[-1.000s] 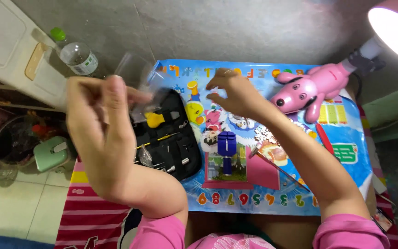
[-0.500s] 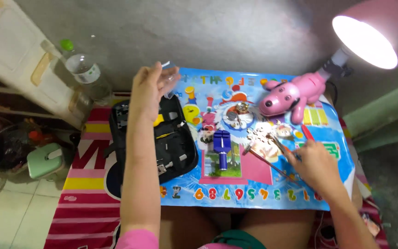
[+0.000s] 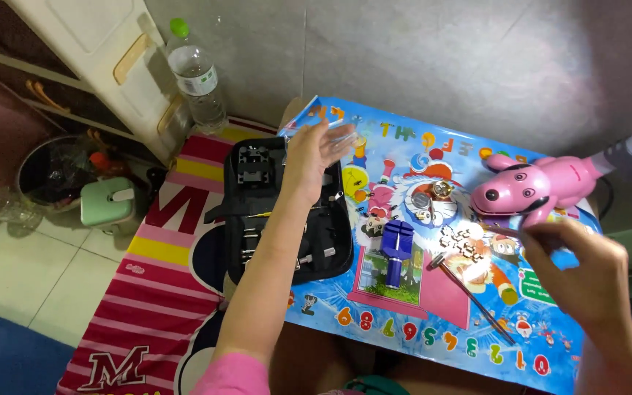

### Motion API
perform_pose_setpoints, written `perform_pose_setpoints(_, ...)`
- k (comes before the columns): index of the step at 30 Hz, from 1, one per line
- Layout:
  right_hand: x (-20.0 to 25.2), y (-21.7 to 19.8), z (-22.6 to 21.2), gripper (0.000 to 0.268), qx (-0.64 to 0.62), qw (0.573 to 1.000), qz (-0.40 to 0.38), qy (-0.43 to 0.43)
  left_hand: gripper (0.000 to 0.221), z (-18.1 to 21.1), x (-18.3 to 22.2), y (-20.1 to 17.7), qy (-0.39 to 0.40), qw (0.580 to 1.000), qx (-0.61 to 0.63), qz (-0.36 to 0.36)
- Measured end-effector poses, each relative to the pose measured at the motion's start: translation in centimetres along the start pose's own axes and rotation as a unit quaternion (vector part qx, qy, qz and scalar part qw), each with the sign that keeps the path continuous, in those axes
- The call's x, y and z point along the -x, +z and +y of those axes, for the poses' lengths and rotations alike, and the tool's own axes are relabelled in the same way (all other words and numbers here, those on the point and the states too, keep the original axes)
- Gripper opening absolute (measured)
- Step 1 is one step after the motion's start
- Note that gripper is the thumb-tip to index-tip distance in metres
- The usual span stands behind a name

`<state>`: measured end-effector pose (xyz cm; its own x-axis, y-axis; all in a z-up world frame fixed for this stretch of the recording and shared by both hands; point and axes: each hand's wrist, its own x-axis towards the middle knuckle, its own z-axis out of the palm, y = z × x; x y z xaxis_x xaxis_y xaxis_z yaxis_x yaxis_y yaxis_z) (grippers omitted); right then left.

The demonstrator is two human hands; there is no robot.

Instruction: Cleaning and inspecting small watch components using tweezers and a brush on a low table.

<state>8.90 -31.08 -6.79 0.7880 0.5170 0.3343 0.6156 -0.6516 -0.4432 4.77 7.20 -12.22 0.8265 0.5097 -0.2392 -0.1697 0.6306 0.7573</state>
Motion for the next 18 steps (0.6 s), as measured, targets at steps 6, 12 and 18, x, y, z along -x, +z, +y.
perform_pose_setpoints(6, -8.1, 8.4, -7.2, 0.007, -0.401, 0.915, -0.019, 0.029, 0.059, 0.1, 0.3, -1.4, 0.005, 0.997, 0.071, -0.039)
perform_pose_setpoints(12, -11.0, 13.8, -7.3, 0.013, -0.586, 0.804, 0.005, 0.097, 0.082, -1.8, -1.4, -3.5, -0.008, 0.984, 0.166, -0.059)
perform_pose_setpoints(18, -12.0, 13.0, -4.4, 0.007, -0.668, 0.721, -0.003, 0.181, 0.062, -1.2, 0.9, -1.8, -0.009, 0.983, 0.168, -0.073)
